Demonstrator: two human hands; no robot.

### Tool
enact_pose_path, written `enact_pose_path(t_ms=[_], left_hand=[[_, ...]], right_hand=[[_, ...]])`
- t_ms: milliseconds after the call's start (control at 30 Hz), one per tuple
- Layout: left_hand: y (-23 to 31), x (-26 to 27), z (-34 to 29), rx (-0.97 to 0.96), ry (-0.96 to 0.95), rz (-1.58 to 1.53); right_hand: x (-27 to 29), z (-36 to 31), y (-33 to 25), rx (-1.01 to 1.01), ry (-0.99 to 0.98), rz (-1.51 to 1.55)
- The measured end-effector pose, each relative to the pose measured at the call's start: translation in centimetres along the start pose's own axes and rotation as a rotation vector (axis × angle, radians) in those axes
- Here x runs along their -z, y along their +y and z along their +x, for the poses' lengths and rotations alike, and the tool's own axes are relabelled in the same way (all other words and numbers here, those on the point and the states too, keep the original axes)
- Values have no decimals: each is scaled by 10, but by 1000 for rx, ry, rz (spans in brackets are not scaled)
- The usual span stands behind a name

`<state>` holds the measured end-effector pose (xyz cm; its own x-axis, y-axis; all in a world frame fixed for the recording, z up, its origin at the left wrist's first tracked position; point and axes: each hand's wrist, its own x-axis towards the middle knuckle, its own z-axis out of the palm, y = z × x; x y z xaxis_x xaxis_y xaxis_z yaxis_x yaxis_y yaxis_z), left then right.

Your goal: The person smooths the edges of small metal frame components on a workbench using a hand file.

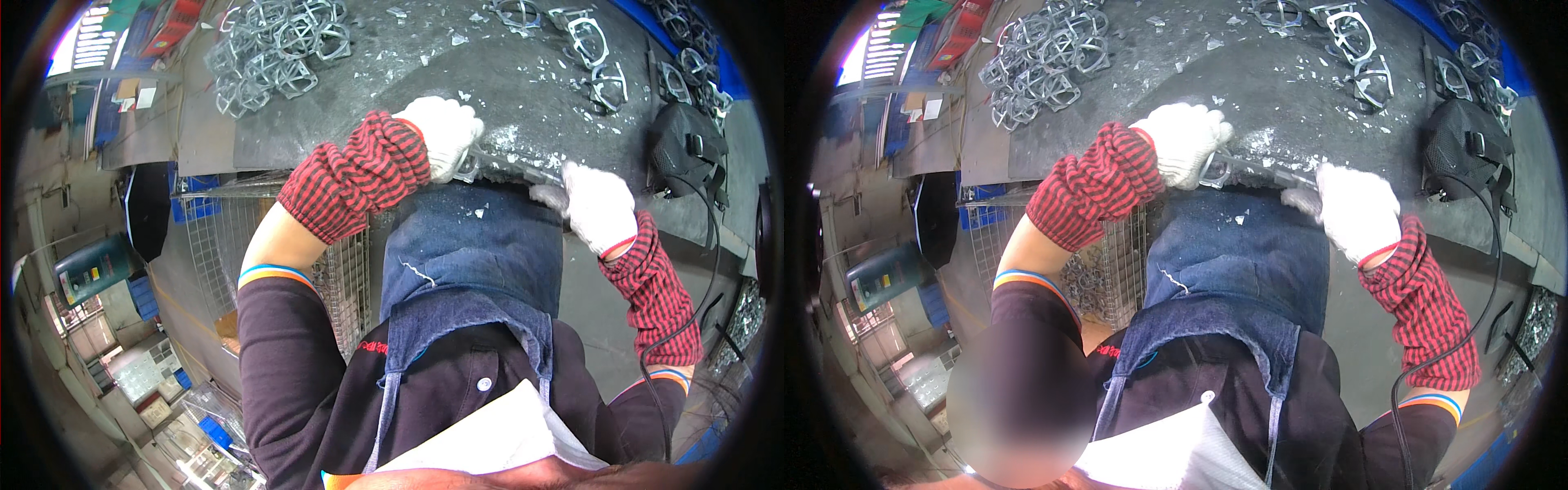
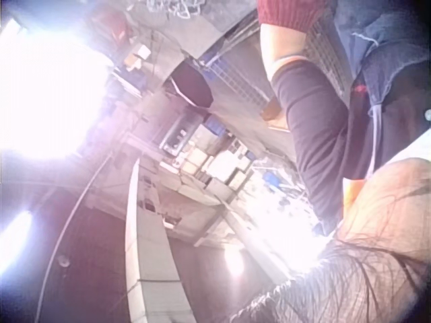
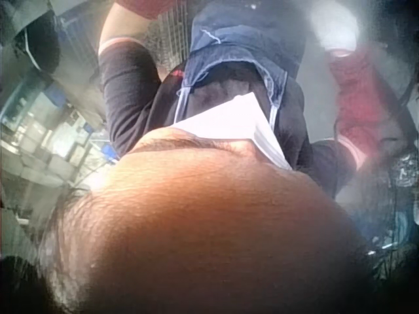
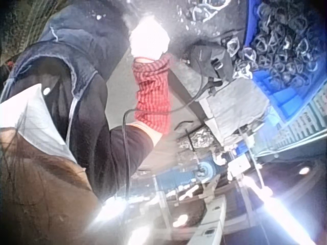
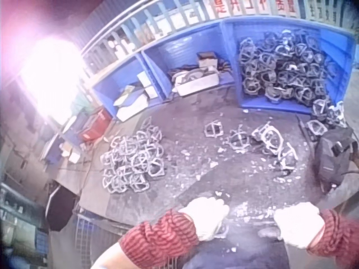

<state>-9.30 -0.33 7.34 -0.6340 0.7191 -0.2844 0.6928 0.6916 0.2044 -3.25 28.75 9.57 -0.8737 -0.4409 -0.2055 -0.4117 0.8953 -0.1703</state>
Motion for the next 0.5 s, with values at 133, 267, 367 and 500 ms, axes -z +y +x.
enact_pose_path(t_ms=[133, 267, 367, 500], left_hand=[[8, -13, -14, 12, 57, 19], [26, -23, -29, 58, 227, 78], [41, -30, -33, 151, 254, 62], [50, -35, -36, 183, 228, 151]], right_hand=[[-20, -17, -10, -71, -247, 199], [-25, -24, -16, -553, -779, 728], [-31, -33, -31, -632, -851, 868], [-50, -49, -51, -498, -720, 730]])
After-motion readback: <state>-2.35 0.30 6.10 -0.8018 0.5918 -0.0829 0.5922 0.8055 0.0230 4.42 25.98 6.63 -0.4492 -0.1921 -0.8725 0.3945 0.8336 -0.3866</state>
